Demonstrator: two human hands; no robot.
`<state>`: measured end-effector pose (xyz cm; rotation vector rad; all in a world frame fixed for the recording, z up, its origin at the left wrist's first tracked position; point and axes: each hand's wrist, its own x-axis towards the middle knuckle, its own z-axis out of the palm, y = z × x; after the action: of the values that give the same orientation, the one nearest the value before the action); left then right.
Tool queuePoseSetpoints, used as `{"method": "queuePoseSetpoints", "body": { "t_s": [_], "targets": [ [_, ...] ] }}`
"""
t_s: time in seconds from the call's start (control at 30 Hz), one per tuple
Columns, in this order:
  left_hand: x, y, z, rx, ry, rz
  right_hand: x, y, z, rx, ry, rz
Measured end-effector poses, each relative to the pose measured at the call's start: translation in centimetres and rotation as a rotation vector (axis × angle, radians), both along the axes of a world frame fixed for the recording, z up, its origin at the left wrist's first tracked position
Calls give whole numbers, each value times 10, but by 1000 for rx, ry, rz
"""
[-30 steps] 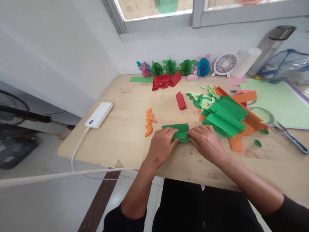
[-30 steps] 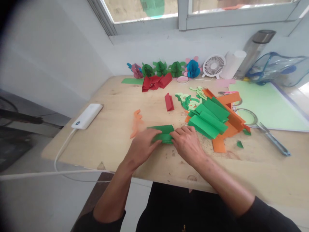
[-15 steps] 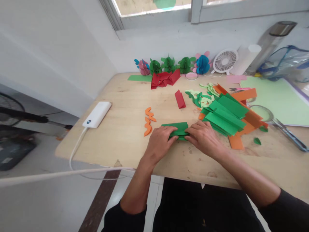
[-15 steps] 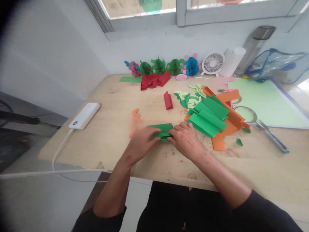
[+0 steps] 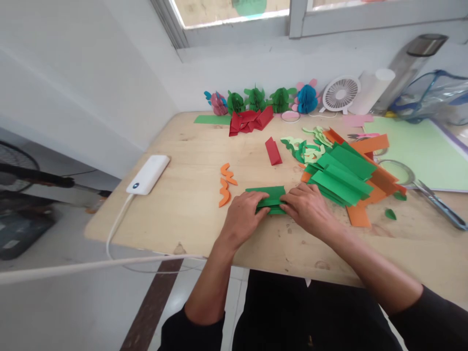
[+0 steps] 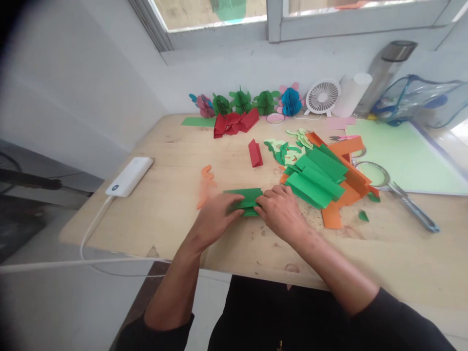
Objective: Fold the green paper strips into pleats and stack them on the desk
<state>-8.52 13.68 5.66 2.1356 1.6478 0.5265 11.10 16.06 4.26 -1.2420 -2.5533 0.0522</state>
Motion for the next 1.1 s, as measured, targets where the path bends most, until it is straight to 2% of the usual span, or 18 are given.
{"method": "queuePoseSetpoints", "body": {
  "t_s": [0.23,0.37,0.5,0.6,0.7,0.77,0.83,0.93,1.0,1.1],
  "targets": [
    [-1,0,-1,76,-24,21,-4,-4,9,114,-9,-48],
    [-3,-5,7,287,-18,21,6,-19,25,324,55,-94],
    [5,-31,18,529,-84,-51,30,-54,40,452,204,-39],
    [22,-59,15,499,-140,-126,53,-88,37,369,251,-29],
    [39,-81,0,362,-115,-132,70,-115,20,172,249,-76],
    [47,-91,-11,305,-123,-103,76,-124,6,54,269,-122],
    [53,-99,-19,330,-148,-31,78,-126,-5,-15,292,-162],
    [62,-113,-25,484,-152,56,76,-122,-11,-39,303,-205],
    [69,-123,-29,562,-123,-5,73,-119,-11,-41,292,-231],
    [78,-133,-39,527,-25,-134,69,-115,-10,-36,272,-244]
  ]
}}
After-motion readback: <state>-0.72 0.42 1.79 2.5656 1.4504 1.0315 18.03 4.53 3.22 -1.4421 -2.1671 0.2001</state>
